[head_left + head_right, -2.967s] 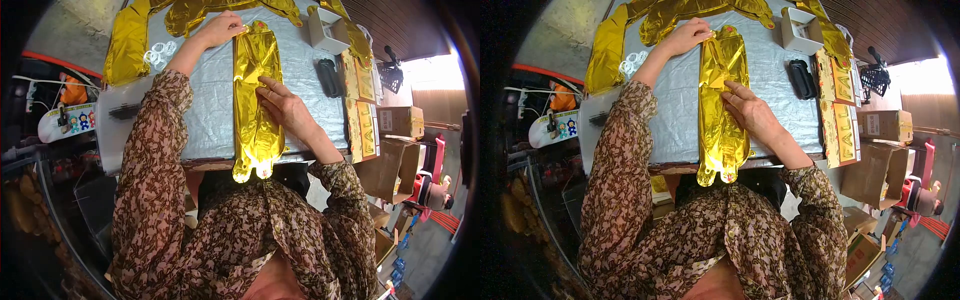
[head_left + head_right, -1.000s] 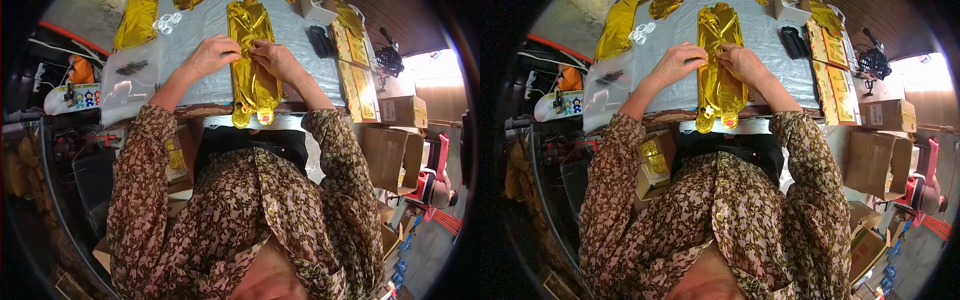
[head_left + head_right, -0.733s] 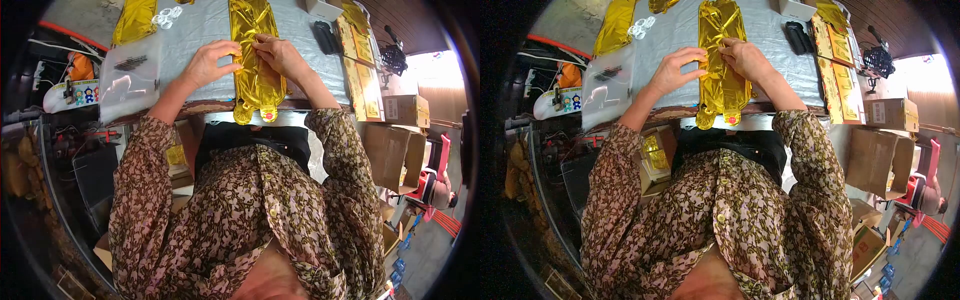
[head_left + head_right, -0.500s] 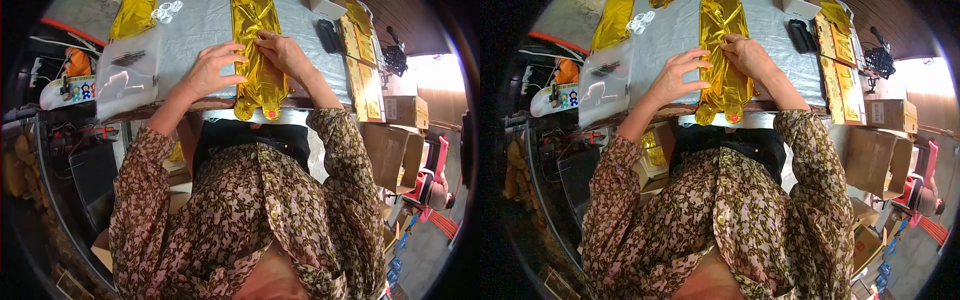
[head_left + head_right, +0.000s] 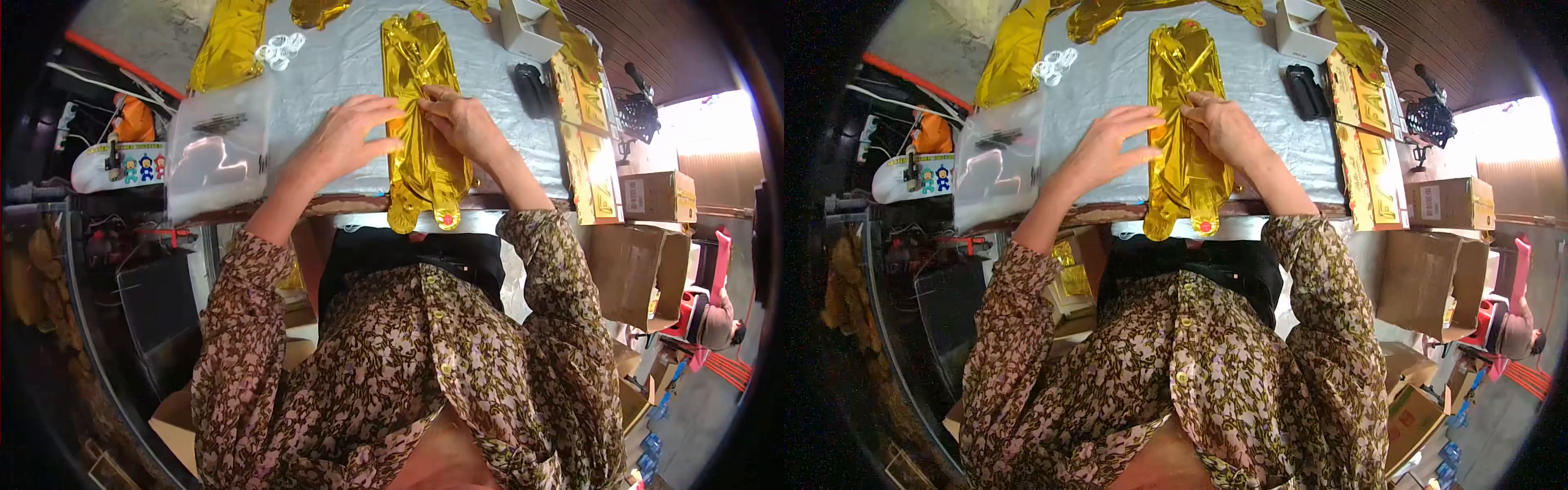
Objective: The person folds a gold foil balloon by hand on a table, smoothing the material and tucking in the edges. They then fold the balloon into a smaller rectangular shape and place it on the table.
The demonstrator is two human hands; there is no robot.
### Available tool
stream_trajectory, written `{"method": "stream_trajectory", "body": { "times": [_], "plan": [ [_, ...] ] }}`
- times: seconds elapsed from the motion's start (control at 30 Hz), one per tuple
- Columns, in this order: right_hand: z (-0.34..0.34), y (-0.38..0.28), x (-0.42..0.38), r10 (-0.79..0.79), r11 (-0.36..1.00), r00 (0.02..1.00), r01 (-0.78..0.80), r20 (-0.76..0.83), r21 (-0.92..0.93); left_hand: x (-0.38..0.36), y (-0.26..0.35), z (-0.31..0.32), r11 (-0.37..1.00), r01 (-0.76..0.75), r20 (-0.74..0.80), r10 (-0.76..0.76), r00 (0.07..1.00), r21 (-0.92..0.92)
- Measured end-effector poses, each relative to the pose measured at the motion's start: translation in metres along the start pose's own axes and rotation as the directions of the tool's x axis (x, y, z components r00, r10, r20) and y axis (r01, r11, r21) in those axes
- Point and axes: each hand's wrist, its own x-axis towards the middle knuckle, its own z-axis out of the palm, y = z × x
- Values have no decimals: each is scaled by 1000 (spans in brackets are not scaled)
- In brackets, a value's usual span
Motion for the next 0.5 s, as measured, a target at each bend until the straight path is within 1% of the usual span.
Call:
{"method": "stream_trajectory", "body": {
  "times": [0.03, 0.1, 0.2, 0.27, 0.33, 0.4, 0.43, 0.47, 0.5],
  "plan": [
    [-1, -1, 1, 14, 1000, 1000, -15, 16, 8, 9, -4, 0, 1000, -6, -1, 6, 1000, 7],
    [-1, 1, 3, 21, 1000, 1000, -21, 21, -1, 27, -10, 2, 991, -112, -154, 122, 981, 68],
    [-7, 4, 15, 16, 999, 1000, -15, 23, -34, 50, -25, 10, 992, -113, -186, 123, 975, 63],
    [-8, 7, 17, 60, 998, 996, -59, 66, -24, 63, -36, 14, 989, -121, -198, 135, 971, 80],
    [-8, 10, 20, 76, 997, 995, -74, 70, -19, 73, -39, 14, 988, -123, -206, 140, 968, 94],
    [-6, 13, 23, 95, 995, 992, -94, 77, -14, 83, -39, 16, 993, -116, -227, 121, 966, 36],
    [-1, 14, 22, 67, 998, 997, -67, 26, -18, 84, -38, 18, 994, -109, -216, 113, 970, 28],
    [3, 14, 18, 41, 999, 999, -41, -20, -27, 86, -35, 23, 989, -144, -229, 147, 962, 29],
    [6, 16, 16, 49, 998, 999, -50, -20, -27, 93, -36, 25, 981, -188, -243, 193, 951, 40]
  ]
}}
